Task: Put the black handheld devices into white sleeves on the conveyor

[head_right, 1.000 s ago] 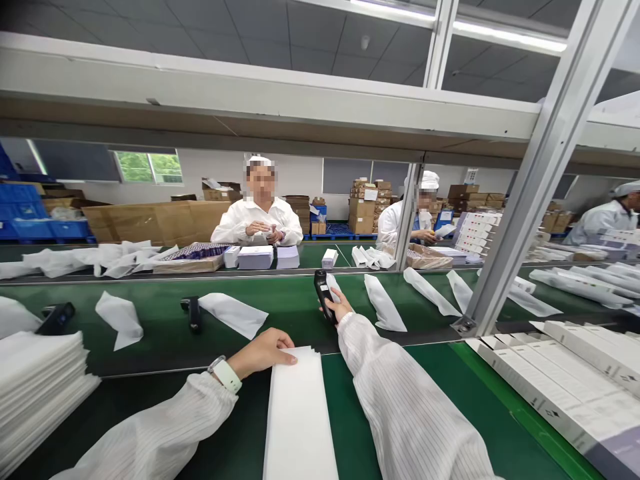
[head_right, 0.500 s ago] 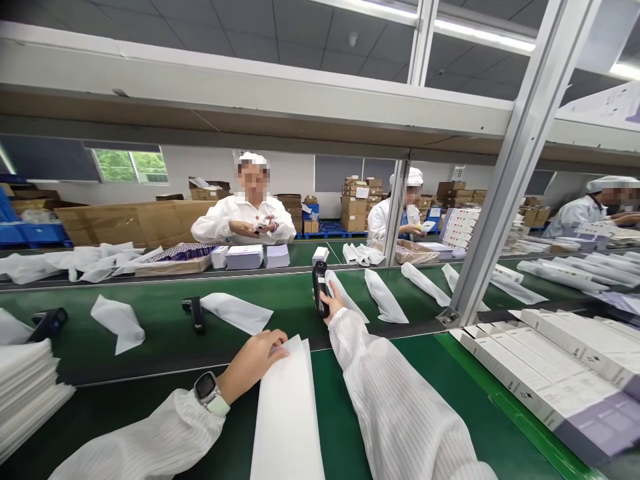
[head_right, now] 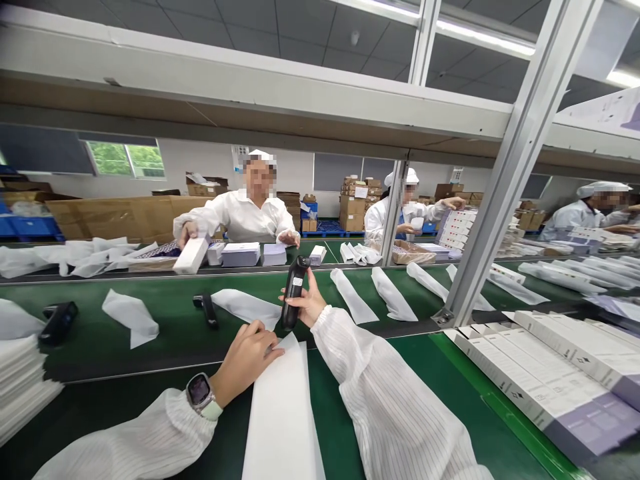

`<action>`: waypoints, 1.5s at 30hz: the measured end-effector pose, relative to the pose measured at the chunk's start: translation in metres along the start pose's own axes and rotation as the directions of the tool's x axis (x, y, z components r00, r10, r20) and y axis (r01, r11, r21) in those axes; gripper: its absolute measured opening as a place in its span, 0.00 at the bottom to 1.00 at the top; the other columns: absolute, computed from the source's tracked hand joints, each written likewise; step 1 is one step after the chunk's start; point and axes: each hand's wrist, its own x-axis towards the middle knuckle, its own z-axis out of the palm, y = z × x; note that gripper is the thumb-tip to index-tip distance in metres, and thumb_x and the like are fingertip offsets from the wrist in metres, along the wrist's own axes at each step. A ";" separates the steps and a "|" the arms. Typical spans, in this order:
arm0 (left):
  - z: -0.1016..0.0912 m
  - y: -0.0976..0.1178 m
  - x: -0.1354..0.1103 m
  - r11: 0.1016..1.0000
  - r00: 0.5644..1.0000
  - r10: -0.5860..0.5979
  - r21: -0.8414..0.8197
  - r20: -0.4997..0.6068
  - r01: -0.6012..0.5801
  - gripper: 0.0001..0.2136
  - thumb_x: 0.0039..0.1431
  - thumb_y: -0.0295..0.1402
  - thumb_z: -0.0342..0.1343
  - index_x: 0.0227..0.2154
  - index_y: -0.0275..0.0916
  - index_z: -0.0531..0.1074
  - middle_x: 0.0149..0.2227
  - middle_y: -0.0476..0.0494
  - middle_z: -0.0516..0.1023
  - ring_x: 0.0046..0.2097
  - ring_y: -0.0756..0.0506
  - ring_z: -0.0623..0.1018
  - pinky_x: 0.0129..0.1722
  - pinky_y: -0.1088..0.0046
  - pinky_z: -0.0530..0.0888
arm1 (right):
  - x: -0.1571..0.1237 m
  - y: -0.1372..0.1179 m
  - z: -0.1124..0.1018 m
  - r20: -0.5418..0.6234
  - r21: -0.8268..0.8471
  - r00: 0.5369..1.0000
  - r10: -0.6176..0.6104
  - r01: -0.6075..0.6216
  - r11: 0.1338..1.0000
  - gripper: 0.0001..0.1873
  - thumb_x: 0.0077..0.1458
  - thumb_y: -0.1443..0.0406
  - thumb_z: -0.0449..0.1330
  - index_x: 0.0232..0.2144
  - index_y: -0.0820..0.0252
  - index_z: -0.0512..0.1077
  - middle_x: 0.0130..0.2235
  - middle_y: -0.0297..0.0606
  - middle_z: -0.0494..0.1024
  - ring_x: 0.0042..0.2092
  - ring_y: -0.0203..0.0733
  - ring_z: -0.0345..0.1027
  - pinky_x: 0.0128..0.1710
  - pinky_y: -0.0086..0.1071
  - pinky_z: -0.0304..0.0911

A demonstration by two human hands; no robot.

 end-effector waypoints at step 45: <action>-0.118 0.020 0.019 0.454 0.868 -0.414 -0.765 0.273 0.457 0.10 0.42 0.38 0.54 0.17 0.37 0.68 0.20 0.52 0.66 0.25 0.52 0.65 0.24 0.78 0.61 | -0.045 -0.008 0.059 0.277 -0.313 0.916 0.289 -0.199 0.929 0.33 0.44 0.43 0.45 0.30 0.66 0.71 0.29 0.43 0.71 0.31 0.39 0.67 0.31 0.35 0.63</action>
